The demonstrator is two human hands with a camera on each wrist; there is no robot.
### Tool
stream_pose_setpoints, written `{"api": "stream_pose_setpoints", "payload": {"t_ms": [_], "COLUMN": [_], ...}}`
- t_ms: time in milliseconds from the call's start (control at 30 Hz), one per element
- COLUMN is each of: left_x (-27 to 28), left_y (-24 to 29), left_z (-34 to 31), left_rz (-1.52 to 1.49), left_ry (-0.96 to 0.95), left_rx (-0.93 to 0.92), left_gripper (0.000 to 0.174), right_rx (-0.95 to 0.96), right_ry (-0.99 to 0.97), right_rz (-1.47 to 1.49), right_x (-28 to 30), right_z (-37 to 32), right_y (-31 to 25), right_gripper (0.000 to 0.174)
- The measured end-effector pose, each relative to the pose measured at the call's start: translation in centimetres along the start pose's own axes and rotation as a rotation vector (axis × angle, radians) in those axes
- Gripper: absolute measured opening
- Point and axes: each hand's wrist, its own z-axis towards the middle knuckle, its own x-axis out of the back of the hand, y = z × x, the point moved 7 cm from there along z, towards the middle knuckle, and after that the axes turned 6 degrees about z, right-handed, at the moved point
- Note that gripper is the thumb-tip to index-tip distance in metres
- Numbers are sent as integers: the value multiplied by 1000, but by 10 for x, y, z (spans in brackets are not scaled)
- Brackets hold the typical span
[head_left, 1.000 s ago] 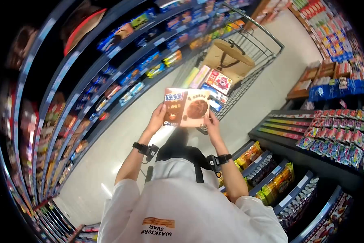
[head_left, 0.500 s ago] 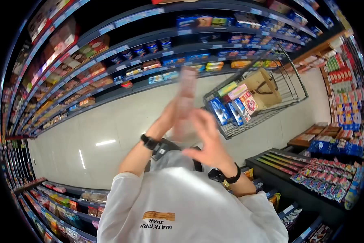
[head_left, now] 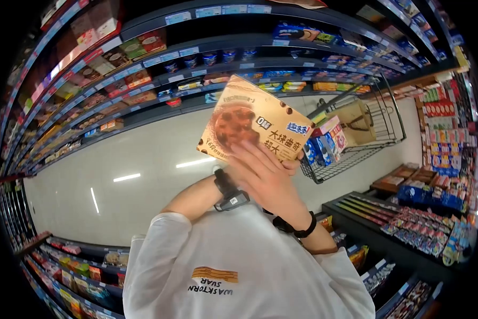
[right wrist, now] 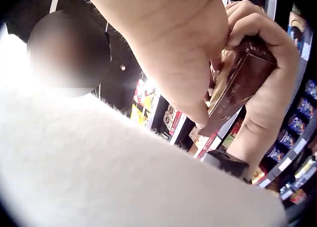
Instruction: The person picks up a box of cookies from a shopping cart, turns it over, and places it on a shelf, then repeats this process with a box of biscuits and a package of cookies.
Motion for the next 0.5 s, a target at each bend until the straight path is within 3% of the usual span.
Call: {"api": "stream_pose_setpoints", "payload": {"t_ms": [267,367,433,467,500], "left_x": [1,1,1,0,-3], "left_y": [11,10,9,7,2], "left_z": [-1,2,3,4,5], "left_rz": [-24,-43,-62,-70,-41], "left_ry": [38,44,29,10,-98], "left_rx": [56,69,86,102,145], "left_gripper": [67,67,68,68,64], "right_rx": [-17,-149,-363,-378,-396], "right_ry": [44,230,455,540,629], "right_rz": [-64,-77,-25,-21,-18], "right_x": [7,42,63,73,83], "right_z": [6,-4,-16,-18,-22], "right_y": [16,46,71,80,89], "right_gripper": [46,45,46,48,50]}}
